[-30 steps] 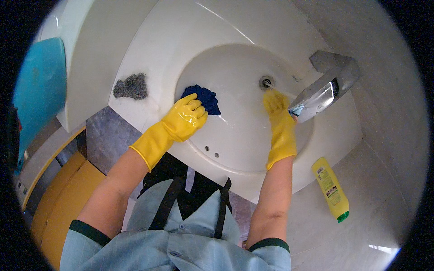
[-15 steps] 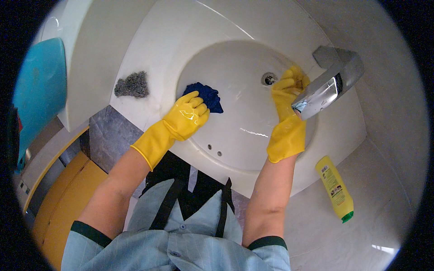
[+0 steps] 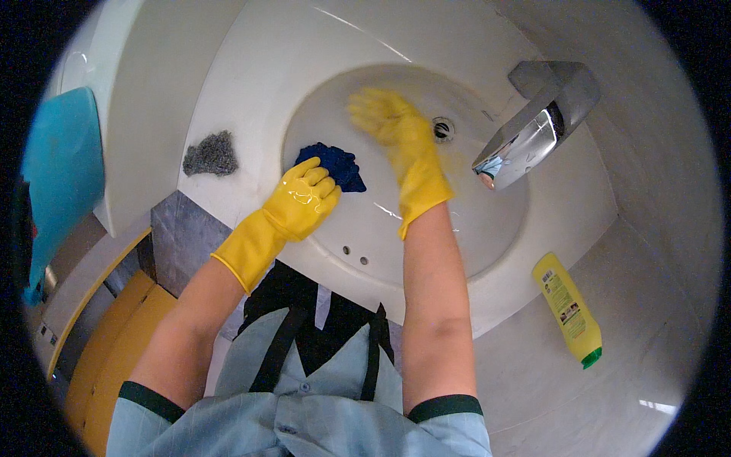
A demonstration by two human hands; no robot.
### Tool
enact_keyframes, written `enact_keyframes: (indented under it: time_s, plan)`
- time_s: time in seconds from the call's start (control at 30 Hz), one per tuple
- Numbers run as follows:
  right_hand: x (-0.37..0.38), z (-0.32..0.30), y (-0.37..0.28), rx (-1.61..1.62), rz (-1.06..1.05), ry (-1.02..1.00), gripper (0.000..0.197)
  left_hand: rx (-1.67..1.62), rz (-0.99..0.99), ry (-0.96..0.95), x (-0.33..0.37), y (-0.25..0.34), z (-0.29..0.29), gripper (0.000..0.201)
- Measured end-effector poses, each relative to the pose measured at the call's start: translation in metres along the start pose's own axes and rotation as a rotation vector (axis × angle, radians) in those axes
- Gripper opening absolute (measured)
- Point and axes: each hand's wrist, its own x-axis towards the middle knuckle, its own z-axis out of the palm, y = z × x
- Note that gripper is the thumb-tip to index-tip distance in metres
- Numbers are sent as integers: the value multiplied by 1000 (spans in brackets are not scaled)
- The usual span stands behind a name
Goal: The person cleans a bathroom sink using a blue cloth and a steel wool scrubber. They wipe the sink basin and faucet, rinse the cloth, and then use the scrubber to clean the drain area after applying cleaning liquid.
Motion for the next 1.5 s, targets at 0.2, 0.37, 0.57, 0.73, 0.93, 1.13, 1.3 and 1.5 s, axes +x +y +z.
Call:
enact_keyframes:
  time_s: [0.2, 0.37, 0.57, 0.73, 0.93, 1.13, 1.3, 1.5]
  plan:
    - [-92, -38, 56, -356, 403, -8, 43, 15, 27, -18, -3, 0, -2, 31]
    - [-179, -153, 59, -1396, 646, 224, 34, 15, 10, -34, 1, 3, -6, 31]
    - [-139, -135, -27, -761, -82, 575, 42, 0, 6, -2, -3, 0, -1, 31]
    - [-70, -64, -80, 73, -5, 480, 49, 4, 14, -14, -1, -1, -1, 32]
    - [-67, -60, -88, 669, -39, 48, 55, 25, 9, -40, 0, 1, -4, 31]
    - [-78, -79, -98, 399, -54, -296, 31, -5, -4, -13, -1, 0, -3, 30]
    - [-100, -32, -96, 93, -181, 510, 17, -10, -19, -9, -4, 1, -2, 31]
    - [-75, -107, -76, 256, -273, 407, 45, -3, 5, 6, -1, 0, -1, 32]
